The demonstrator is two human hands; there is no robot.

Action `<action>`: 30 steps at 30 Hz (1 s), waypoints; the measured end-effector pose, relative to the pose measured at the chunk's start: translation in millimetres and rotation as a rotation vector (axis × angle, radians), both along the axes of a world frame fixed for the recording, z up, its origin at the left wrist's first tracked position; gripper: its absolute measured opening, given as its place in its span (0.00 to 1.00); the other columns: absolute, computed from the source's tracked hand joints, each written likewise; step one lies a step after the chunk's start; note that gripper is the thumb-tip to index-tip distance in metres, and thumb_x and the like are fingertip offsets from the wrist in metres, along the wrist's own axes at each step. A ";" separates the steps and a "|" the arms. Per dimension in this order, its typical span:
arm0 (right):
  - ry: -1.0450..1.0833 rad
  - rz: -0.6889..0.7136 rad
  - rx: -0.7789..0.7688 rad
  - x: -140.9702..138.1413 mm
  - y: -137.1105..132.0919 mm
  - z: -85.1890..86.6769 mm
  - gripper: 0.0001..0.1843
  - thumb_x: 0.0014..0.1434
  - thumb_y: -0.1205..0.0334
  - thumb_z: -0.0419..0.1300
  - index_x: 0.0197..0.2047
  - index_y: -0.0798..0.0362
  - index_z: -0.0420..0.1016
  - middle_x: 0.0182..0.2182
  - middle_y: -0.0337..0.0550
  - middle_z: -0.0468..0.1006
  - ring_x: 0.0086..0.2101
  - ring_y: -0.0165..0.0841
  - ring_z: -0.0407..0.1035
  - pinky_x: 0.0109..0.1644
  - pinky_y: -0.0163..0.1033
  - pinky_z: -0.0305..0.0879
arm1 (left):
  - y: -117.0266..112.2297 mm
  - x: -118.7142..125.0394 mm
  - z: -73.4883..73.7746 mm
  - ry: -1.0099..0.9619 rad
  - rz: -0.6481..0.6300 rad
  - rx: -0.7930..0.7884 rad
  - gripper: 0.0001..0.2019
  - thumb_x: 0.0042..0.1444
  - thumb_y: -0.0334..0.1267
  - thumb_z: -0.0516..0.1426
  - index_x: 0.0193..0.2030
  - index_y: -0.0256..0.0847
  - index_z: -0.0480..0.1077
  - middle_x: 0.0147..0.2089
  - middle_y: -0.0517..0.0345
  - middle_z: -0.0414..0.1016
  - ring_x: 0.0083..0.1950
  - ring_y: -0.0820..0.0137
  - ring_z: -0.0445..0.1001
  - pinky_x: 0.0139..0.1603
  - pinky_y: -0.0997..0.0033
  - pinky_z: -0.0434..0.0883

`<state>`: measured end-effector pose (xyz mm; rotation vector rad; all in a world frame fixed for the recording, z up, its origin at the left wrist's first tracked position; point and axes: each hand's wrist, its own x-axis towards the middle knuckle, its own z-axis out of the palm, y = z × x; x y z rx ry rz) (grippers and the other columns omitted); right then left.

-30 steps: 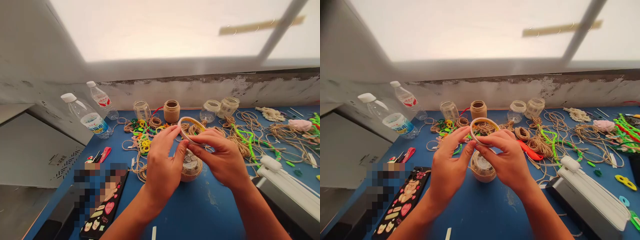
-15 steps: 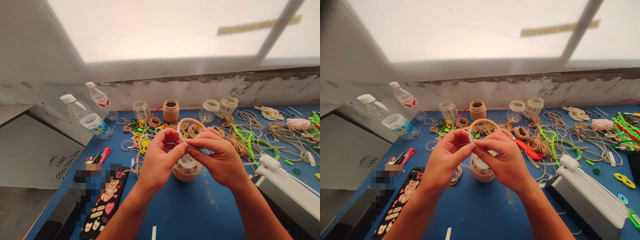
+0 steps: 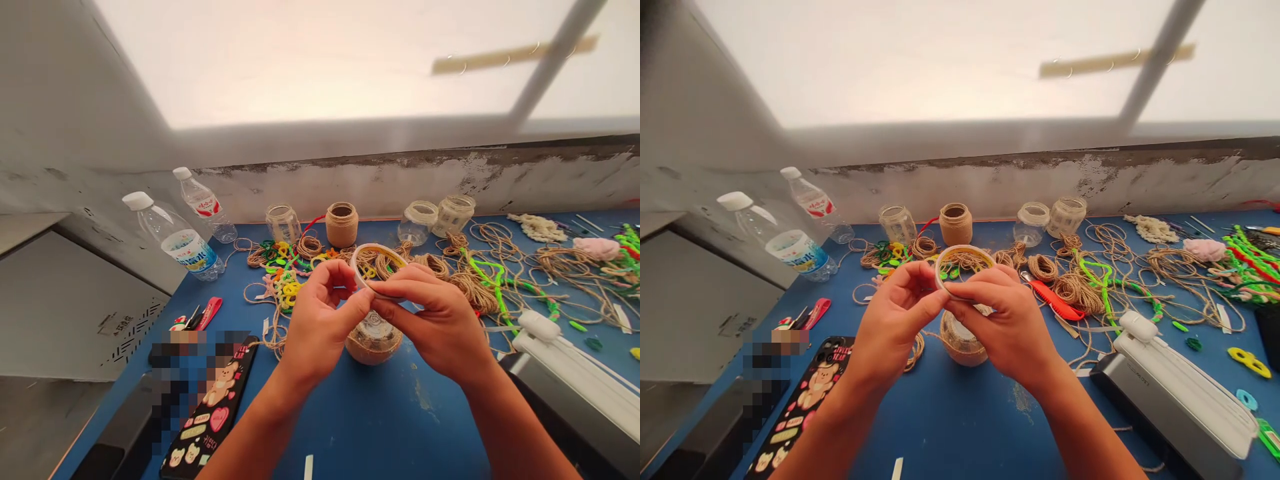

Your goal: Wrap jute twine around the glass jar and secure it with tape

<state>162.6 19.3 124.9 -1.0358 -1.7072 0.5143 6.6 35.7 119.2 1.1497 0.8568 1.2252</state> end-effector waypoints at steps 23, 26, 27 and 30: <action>0.053 -0.116 -0.111 1.6 1.3 0.1 0.08 0.57 0.63 0.69 0.40 0.45 0.85 0.30 0.37 0.82 0.34 0.34 0.71 0.41 0.41 0.65 | -8.3 1.9 -4.9 0.496 0.239 0.323 0.09 0.61 0.37 0.59 0.48 0.44 0.72 0.52 0.56 0.75 0.47 0.66 0.75 0.46 0.67 0.75; 0.004 -0.117 -0.143 2.4 1.8 3.3 0.06 0.57 0.62 0.69 0.39 0.45 0.85 0.30 0.37 0.83 0.33 0.35 0.71 0.43 0.43 0.64 | -6.4 1.8 -4.2 0.365 0.236 0.288 0.03 0.61 0.37 0.60 0.40 0.43 0.70 0.49 0.58 0.74 0.49 0.69 0.73 0.49 0.71 0.73; -0.014 -0.120 -0.154 2.9 2.0 4.1 0.06 0.57 0.62 0.68 0.39 0.45 0.85 0.30 0.36 0.83 0.33 0.35 0.71 0.44 0.44 0.63 | -6.5 1.9 -3.7 0.337 0.236 0.294 0.03 0.61 0.37 0.60 0.38 0.43 0.70 0.49 0.58 0.73 0.50 0.69 0.73 0.50 0.71 0.72; -0.039 -0.136 -0.201 5.5 2.6 5.2 0.05 0.57 0.58 0.68 0.38 0.44 0.85 0.32 0.37 0.84 0.34 0.37 0.73 0.46 0.47 0.62 | -8.7 2.7 -0.8 0.262 0.222 0.299 0.03 0.62 0.37 0.59 0.38 0.42 0.70 0.49 0.58 0.74 0.53 0.70 0.72 0.52 0.73 0.70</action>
